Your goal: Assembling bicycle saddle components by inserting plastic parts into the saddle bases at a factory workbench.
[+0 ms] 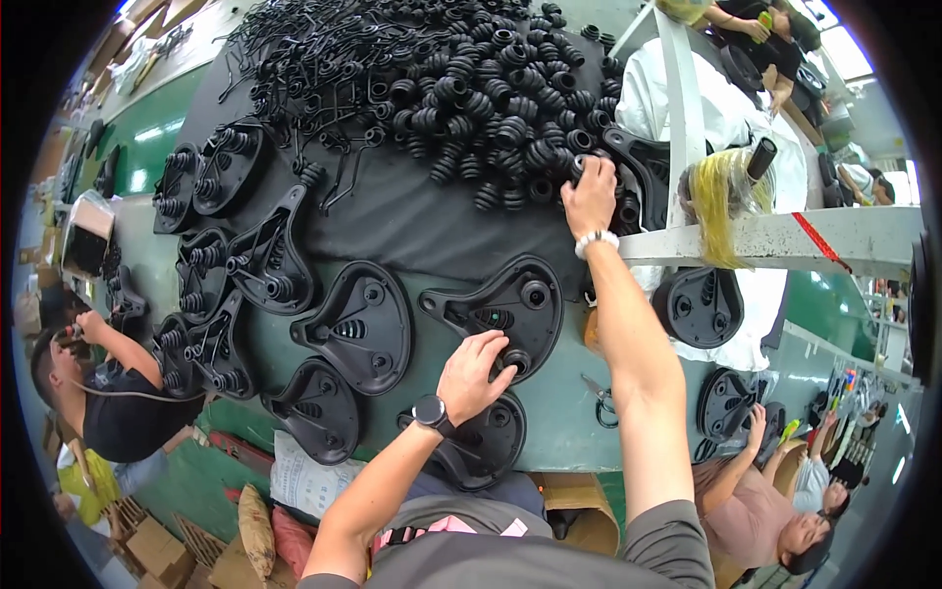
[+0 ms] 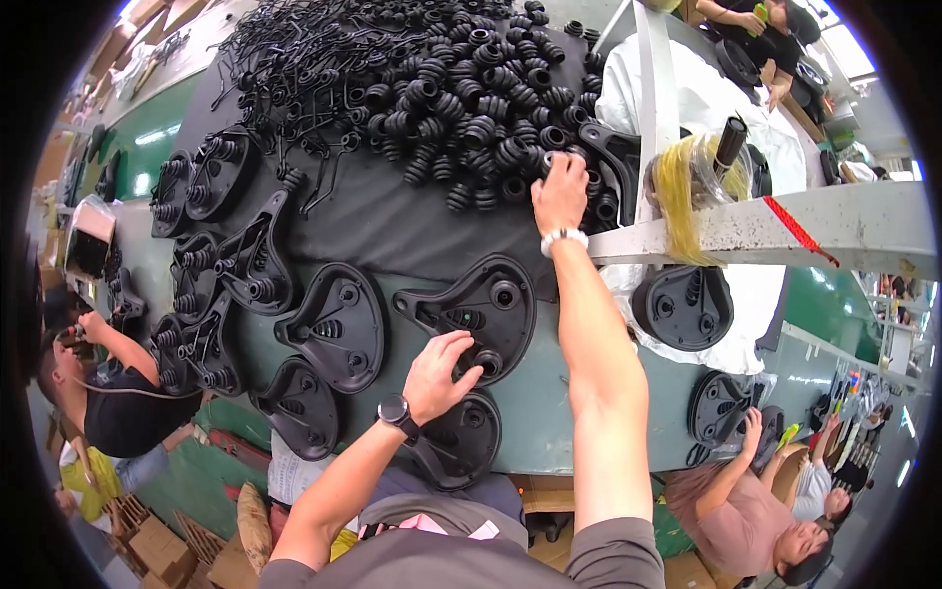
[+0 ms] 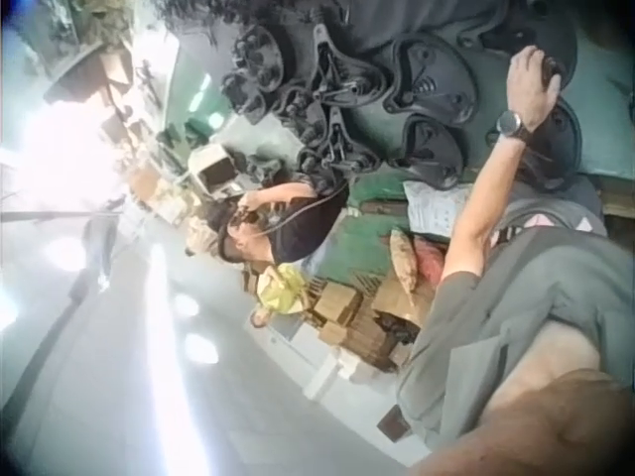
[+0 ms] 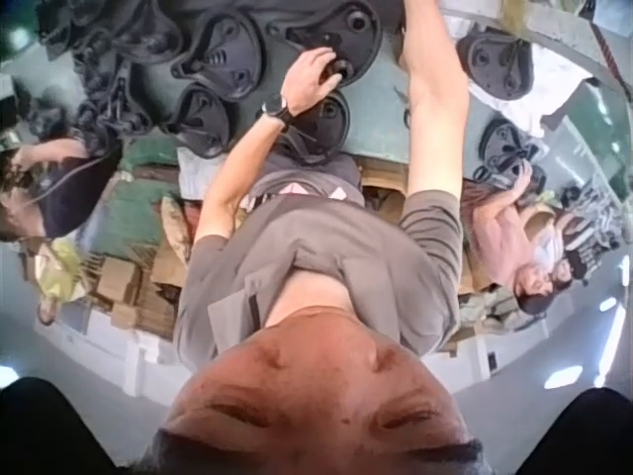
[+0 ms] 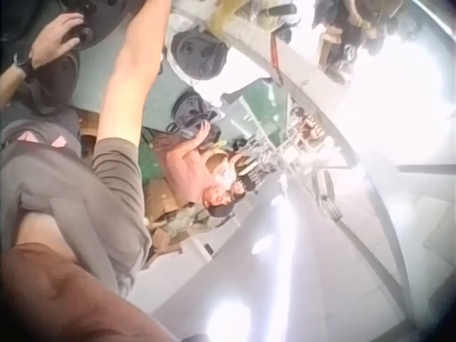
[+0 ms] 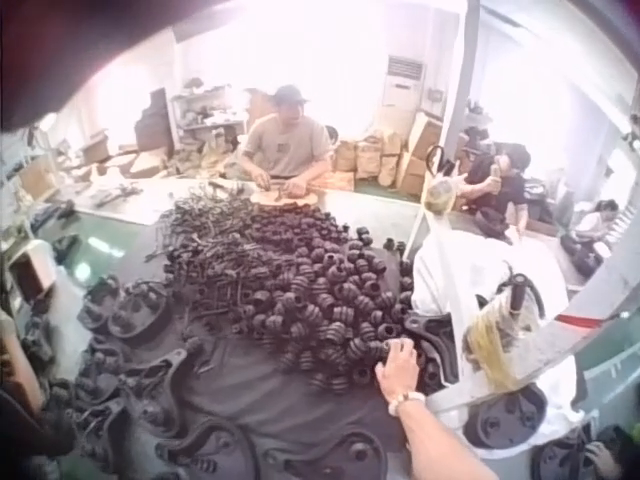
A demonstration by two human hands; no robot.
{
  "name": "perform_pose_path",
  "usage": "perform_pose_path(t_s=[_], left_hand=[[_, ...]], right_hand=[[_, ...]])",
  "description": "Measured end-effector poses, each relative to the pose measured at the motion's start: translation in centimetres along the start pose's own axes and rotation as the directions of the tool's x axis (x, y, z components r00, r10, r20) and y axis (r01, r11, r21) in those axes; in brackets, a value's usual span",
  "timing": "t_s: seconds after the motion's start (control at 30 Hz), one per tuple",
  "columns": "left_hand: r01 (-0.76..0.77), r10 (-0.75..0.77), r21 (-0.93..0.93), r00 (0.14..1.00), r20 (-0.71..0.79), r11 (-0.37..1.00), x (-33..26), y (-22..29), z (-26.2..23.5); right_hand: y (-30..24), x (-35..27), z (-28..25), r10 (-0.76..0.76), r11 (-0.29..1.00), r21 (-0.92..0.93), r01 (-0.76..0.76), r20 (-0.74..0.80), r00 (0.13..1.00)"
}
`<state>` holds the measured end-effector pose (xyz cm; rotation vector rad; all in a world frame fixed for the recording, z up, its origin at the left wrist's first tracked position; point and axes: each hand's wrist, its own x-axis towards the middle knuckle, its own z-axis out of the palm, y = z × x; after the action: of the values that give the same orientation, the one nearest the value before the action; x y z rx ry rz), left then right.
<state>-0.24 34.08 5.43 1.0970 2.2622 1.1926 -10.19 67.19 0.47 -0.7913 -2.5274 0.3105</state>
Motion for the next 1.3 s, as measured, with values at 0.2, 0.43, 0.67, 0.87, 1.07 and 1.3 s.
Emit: perform_pose_path(t_s=[0.2,0.43,0.67,0.87,1.07,1.3], left_hand=[[0.045,-0.076,-0.141,0.972,-0.223,0.989,3.9,-0.5,-0.2],[0.118,-0.47,-0.991,0.872,0.134,-0.064,5.7,-0.6,0.0],[0.132,-0.474,-0.854,0.785,0.4,-0.503,-2.2,-4.1,-5.4],[0.361,-0.716,-0.79,0.685,-0.137,0.496,-10.1,-7.3,-10.4],[0.171,-0.173,-0.028,0.971,-0.164,0.985,-11.8,-11.1,-12.9],[0.086,-0.088,0.148,0.996,0.007,0.985,-10.6,-13.2,-12.6]], right_hand=[[0.6,-5.8,-1.9,0.121,0.95,0.306,-0.068,-0.158,0.98],[-12.9,-16.5,-11.3,-0.092,0.79,0.607,0.087,-0.022,0.995],[-16.0,-21.3,-11.2,0.234,0.366,0.785,-0.501,0.443,0.865],[-19.0,-21.8,-9.2,-0.067,0.786,0.568,-0.246,0.473,0.879],[-27.5,-20.5,-3.3,-0.286,0.892,0.445,0.072,0.434,0.854],[-29.0,-19.5,2.8,-0.282,0.951,0.261,0.167,0.502,0.818]])
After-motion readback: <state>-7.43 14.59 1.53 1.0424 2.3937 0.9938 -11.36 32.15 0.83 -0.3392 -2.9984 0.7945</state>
